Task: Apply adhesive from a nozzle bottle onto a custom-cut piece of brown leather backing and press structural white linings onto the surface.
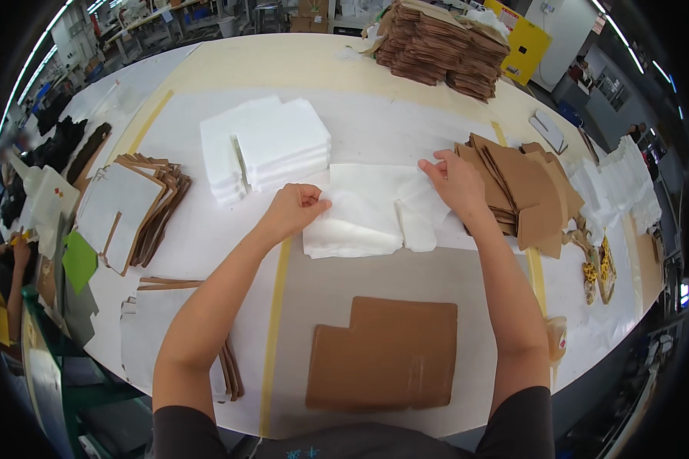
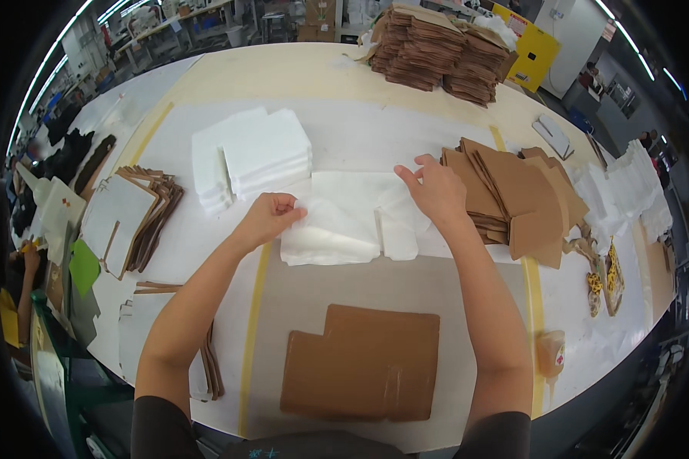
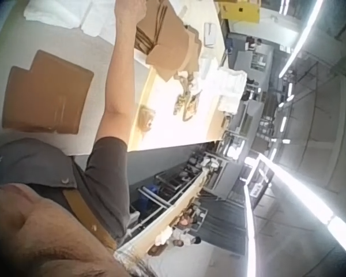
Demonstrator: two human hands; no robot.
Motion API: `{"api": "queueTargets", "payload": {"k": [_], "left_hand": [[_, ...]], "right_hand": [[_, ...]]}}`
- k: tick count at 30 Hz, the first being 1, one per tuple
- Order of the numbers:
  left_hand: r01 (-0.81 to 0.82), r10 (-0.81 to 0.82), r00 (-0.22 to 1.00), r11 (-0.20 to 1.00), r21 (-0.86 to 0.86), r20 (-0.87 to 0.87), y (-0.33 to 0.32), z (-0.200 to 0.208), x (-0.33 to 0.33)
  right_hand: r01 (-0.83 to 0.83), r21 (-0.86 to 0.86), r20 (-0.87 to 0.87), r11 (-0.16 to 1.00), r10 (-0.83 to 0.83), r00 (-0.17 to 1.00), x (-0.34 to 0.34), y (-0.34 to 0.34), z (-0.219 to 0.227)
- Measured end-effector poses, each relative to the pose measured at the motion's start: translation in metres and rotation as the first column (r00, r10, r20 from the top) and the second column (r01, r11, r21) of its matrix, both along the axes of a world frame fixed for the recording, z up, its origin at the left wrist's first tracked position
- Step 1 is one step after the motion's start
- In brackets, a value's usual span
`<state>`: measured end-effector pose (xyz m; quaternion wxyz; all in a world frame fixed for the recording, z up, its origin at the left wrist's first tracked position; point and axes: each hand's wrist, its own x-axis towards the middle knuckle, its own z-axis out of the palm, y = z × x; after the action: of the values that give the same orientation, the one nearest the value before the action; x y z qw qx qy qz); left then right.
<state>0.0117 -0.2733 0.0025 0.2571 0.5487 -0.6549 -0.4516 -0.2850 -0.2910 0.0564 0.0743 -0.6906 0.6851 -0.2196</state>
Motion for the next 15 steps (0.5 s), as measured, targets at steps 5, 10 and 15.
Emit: {"api": "queueTargets", "payload": {"k": [5,10,15], "left_hand": [[-0.072,0.068,0.995,0.996,-0.044,-0.075,-0.003,0.004,-0.003],[-0.177,0.177,0.965,0.984,0.016,-0.195,-0.018,0.019,-0.009],[-0.300,0.278,0.707,0.950,0.080,-0.650,-0.043,0.039,-0.003]], "right_hand": [[0.048,0.164,-0.017,0.985,-0.046,0.999,0.000,-0.021,-0.024],[-0.070,-0.036,0.418,0.997,0.078,0.905,-0.008,-0.063,-0.038],[0.059,-0.248,0.921,0.967,0.216,0.324,0.015,-0.092,0.034]]}}
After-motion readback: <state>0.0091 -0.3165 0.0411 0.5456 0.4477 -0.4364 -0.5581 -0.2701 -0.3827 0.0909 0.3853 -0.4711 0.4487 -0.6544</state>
